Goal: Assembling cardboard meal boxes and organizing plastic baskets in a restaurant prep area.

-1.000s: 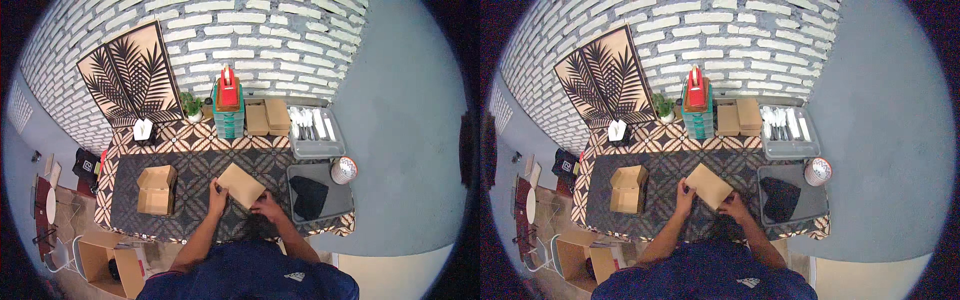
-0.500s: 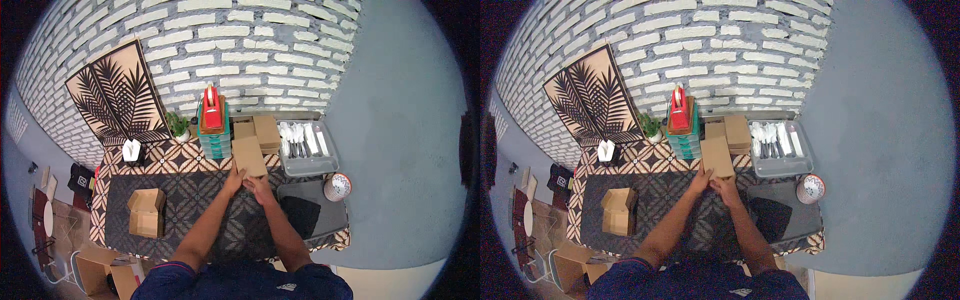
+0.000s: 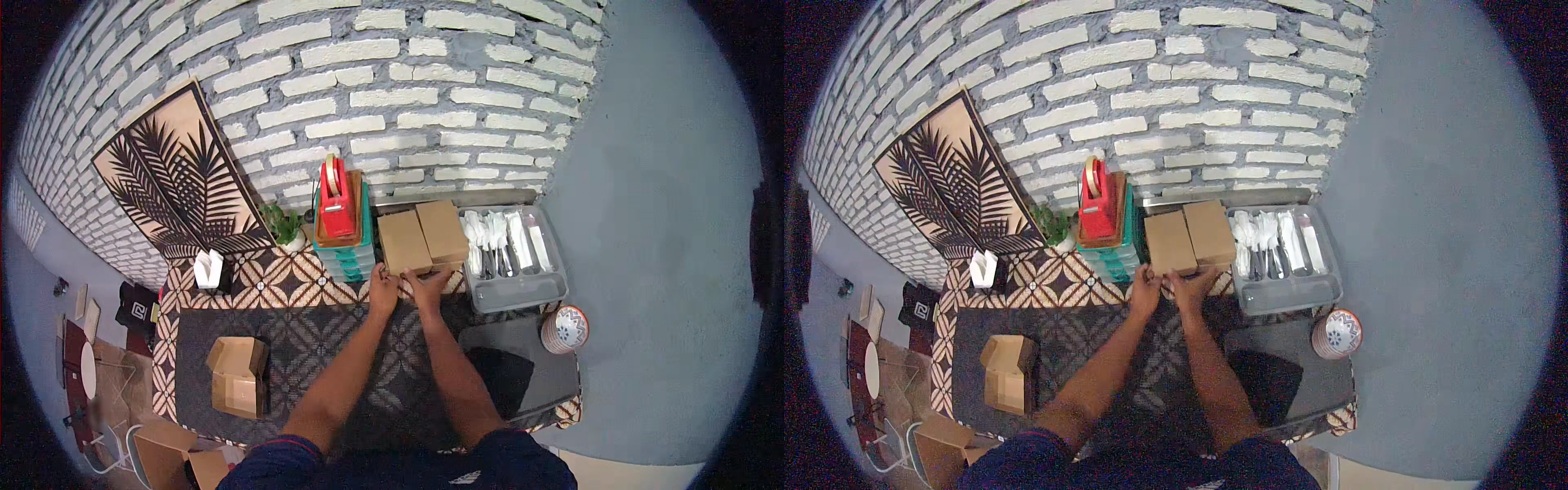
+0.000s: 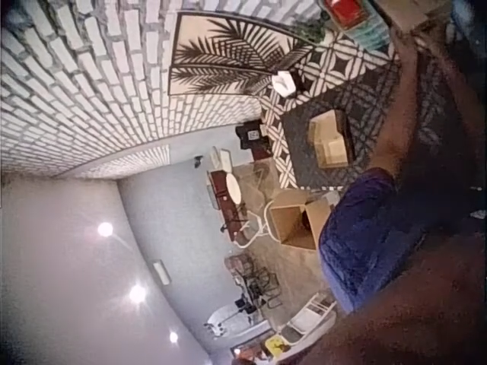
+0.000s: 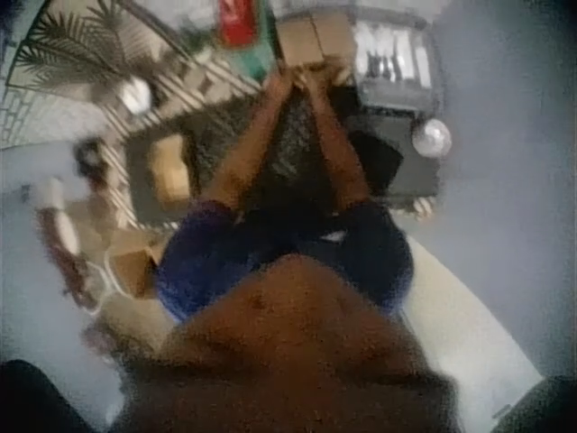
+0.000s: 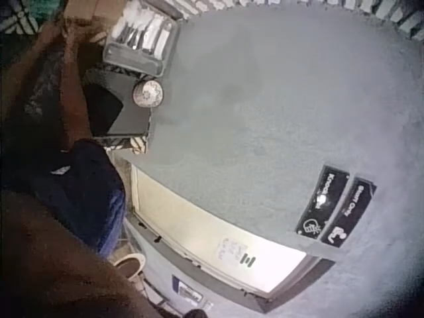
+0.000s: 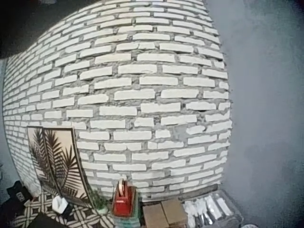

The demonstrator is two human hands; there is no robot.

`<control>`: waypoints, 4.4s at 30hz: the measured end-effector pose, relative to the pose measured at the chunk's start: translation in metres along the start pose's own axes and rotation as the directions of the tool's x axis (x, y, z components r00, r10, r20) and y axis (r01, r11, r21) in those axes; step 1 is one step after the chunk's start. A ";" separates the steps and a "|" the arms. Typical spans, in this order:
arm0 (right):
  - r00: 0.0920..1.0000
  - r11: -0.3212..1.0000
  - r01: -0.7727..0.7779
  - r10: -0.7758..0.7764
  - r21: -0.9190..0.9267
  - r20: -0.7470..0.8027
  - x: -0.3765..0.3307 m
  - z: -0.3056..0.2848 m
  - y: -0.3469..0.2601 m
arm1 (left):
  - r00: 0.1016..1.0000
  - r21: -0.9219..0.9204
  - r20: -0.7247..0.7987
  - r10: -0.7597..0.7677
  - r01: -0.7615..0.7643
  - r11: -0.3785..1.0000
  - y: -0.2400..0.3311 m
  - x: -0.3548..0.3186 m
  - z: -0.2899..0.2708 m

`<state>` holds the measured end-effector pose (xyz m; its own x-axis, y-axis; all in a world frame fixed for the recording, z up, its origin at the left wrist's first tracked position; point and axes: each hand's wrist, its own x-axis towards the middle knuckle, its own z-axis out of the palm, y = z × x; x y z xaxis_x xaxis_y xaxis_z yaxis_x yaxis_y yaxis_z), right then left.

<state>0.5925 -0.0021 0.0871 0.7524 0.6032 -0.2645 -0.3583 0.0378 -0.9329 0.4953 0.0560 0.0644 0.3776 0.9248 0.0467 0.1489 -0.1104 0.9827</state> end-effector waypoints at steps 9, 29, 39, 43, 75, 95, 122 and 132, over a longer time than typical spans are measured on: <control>0.709 0.346 0.594 -0.652 -0.727 0.269 0.059 -0.067 -0.021 | 0.994 -0.128 -0.088 -0.061 0.050 0.991 -0.042 0.032 0.026; 0.867 0.707 0.484 -0.470 -0.516 0.169 -0.167 -0.115 0.055 | 0.984 -0.220 0.145 -0.106 0.136 0.966 0.044 -0.173 -0.100; 0.882 0.663 0.469 -0.315 -0.584 0.351 -0.328 -0.082 0.089 | 0.982 0.884 -0.137 0.127 0.063 0.463 0.015 -0.297 -0.382; 0.851 0.709 0.504 -0.310 -0.493 0.424 -0.336 -0.020 0.073 | 1.000 0.767 -0.026 0.010 0.013 0.641 -0.012 -0.293 -0.403; 0.897 0.919 0.206 -0.041 -0.336 0.440 -0.289 -0.039 0.078 | 0.786 0.523 0.466 0.406 -0.615 0.591 0.083 -0.342 -0.221; 0.872 0.849 0.202 0.071 -0.488 0.484 -0.167 -0.097 0.035 | 0.882 -0.190 0.431 -0.190 0.295 0.936 -0.029 -0.180 -0.230; 0.790 0.957 -0.182 0.280 -0.228 0.545 -0.262 -0.148 0.052 | 0.914 -0.024 0.406 -0.001 0.012 1.000 0.025 -0.305 -0.223; 0.806 0.962 -0.122 0.240 -0.246 0.540 -0.265 -0.137 0.049 | 0.964 -0.049 0.235 -0.124 0.139 0.989 -0.003 -0.312 -0.217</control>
<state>0.4507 -0.2693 0.0779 0.2220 0.9261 -0.3051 -0.3003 -0.2328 -0.9250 0.1788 -0.1528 0.0861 0.5600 0.8199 -0.1189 0.1550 0.0372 0.9872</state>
